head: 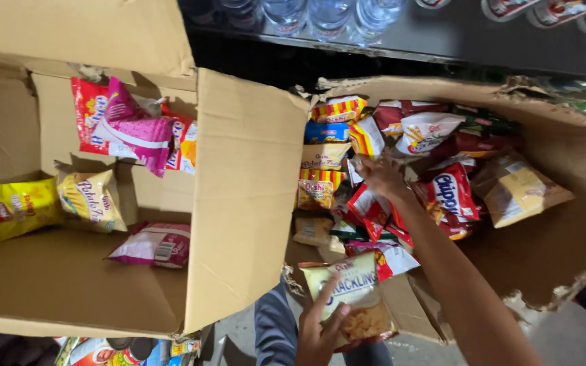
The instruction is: Picking up bags of snacks from a box and arranging them on shelves.
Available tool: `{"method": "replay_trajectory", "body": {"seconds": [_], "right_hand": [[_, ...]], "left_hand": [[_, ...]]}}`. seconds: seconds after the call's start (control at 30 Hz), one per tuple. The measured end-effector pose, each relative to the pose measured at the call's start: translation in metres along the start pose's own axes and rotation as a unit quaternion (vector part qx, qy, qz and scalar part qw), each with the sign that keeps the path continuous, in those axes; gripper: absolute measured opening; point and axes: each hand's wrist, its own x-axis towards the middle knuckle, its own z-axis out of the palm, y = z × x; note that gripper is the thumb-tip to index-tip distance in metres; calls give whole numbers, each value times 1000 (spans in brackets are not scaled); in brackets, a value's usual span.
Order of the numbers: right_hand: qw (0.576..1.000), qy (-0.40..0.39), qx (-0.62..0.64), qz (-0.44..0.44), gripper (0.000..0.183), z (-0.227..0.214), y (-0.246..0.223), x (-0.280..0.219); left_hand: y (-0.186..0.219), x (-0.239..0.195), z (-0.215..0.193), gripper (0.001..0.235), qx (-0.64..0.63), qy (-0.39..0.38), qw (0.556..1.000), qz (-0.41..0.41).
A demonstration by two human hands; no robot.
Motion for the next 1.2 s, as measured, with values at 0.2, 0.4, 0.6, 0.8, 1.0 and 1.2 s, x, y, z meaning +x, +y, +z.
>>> {"method": "replay_trajectory", "body": {"seconds": [0.2, 0.4, 0.6, 0.8, 1.0, 1.2], "right_hand": [[891, 20, 379, 251, 39, -3, 23, -28], [805, 155, 490, 296, 30, -188, 10, -81], [832, 38, 485, 267, 19, -360, -33, -122], [781, -219, 540, 226, 39, -480, -91, -135], [814, -414, 372, 165, 53, -550, -133, -158], [742, -35, 626, 236, 20, -540, -138, -245]], "left_hand": [[-8, -9, 3, 32, 13, 1, 999, 51], [-8, -6, -1, 37, -32, 10, 999, 6], [51, 0, 1, 68, -186, -35, 982, 2], [94, -16, -5, 98, -170, -47, 984, 25], [78, -68, -8, 54, -91, -170, 980, -41], [159, -132, 16, 49, -152, 19, 982, 112]]}}
